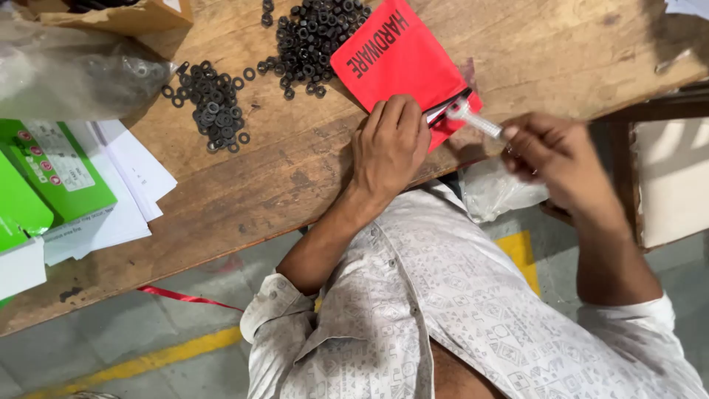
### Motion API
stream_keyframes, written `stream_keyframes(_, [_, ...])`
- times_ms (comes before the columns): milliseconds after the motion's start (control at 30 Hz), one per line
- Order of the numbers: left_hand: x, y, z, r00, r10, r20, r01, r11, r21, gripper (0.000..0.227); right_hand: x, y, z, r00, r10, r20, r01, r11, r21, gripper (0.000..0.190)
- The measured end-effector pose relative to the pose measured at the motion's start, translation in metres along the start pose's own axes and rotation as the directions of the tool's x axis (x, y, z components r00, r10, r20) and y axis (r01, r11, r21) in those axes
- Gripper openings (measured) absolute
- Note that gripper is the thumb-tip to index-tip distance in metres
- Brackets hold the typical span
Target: Sorting and putting metal washers and small hardware into a small red pouch and clear plastic bags.
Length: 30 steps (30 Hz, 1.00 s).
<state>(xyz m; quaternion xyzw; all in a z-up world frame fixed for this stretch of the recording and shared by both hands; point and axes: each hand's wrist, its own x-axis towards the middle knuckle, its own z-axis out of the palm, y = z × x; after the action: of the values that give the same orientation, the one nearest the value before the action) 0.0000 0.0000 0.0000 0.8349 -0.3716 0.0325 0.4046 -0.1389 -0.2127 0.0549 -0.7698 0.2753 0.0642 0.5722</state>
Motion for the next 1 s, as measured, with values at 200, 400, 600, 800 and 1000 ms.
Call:
stream_keyframes(200, [-0.007, 0.002, 0.010, 0.992, 0.128, 0.013, -0.126, 0.990, -0.070, 0.016, 0.004, 0.010, 0.042, 0.982, 0.151, 0.111, -0.182, 0.904, 0.386, 0.023])
stream_keyframes(400, [0.001, 0.008, -0.021, 1.000, 0.030, 0.010, -0.026, 0.950, -0.311, 0.018, 0.010, -0.016, 0.064, 0.952, -0.172, 0.253, -0.050, 0.728, 0.684, 0.054])
stream_keyframes(600, [0.009, 0.006, -0.031, 0.991, -0.073, 0.108, 0.117, 0.863, -0.491, 0.018, -0.001, -0.017, 0.080, 0.971, -0.210, 0.110, 0.060, 0.667, 0.743, 0.060])
stream_keyframes(800, [0.007, -0.002, -0.027, 0.988, -0.105, 0.116, 0.153, 0.815, -0.559, 0.019, -0.019, 0.004, 0.076, 0.886, -0.376, -0.271, 0.410, 0.909, 0.080, 0.041])
stream_keyframes(1000, [0.008, -0.007, -0.007, 0.960, 0.254, 0.122, -0.198, 0.916, -0.349, 0.024, -0.022, -0.048, 0.083, 0.603, -0.790, -0.110, 0.516, 0.492, -0.702, 0.044])
